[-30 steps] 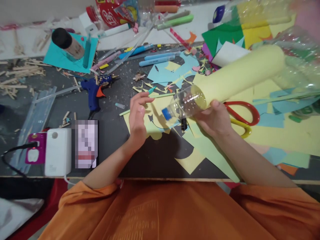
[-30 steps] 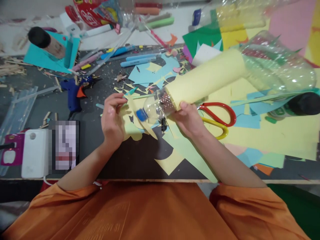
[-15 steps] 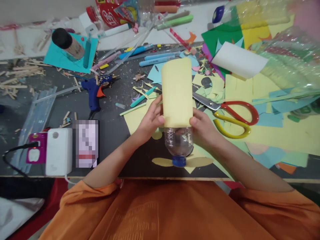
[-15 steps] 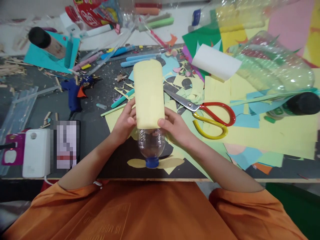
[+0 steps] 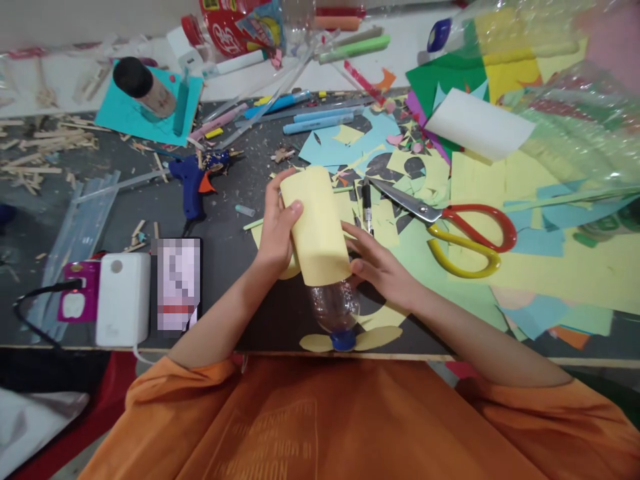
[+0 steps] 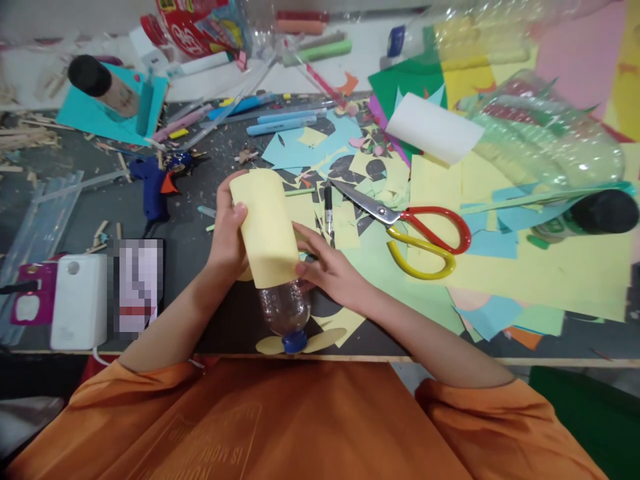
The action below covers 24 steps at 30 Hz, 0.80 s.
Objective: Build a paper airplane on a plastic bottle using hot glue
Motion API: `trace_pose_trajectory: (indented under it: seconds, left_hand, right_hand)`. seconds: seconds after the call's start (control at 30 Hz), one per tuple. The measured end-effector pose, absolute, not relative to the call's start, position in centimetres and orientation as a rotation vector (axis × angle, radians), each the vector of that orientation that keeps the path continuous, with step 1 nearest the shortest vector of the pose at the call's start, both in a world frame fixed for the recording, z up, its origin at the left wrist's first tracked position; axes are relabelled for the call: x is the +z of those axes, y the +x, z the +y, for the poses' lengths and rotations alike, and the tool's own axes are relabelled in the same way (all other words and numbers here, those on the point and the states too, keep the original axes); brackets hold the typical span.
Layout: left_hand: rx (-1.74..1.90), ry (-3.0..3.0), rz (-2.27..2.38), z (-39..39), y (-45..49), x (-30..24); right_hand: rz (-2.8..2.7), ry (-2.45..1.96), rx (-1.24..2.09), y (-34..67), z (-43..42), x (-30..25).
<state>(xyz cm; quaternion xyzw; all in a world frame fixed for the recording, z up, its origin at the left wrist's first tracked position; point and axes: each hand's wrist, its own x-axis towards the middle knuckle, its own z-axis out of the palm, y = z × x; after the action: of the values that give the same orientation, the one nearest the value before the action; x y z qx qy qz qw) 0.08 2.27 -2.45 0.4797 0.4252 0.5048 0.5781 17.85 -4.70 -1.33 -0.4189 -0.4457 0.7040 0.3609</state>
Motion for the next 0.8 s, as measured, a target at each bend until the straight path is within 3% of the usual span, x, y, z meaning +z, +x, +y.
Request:
trace_pose_trajectory:
  seconds: [0.07,0.2,0.3,0.6,0.7,0.8]
  left_hand:
    - [1.209,1.133,1.015,2.5,0.0,-2.5]
    - [1.256,1.166,1.029,3.0,-0.3,-2.7]
    - [1.252,1.196,1.053,3.0,-0.4,-2.9]
    - [1.206,1.163,1.044,2.8,-0.5,-3.0]
    - [1.218,1.178,1.05,2.9,-0.4,-3.0]
    - [1.21,1.19,1.057,2.9,-0.4,-3.1]
  right_hand:
    - [-1.304,-1.226,1.595,18.7,-4.5,-1.1]
    - [-1.737,-1.563,0.763,20.3,-3.4,-1.2]
    - [-1.994,-1.672,0.529,21.0,-2.4,-1.6]
    - [-1.954,-1.63,0.415,21.8,-1.8,-1.4]
    - [-1.821,-1.465,0.645,20.7,-2.8,-0.8]
    - [-1.719,-1.359,1.08,19.4,-4.1,-0.6]
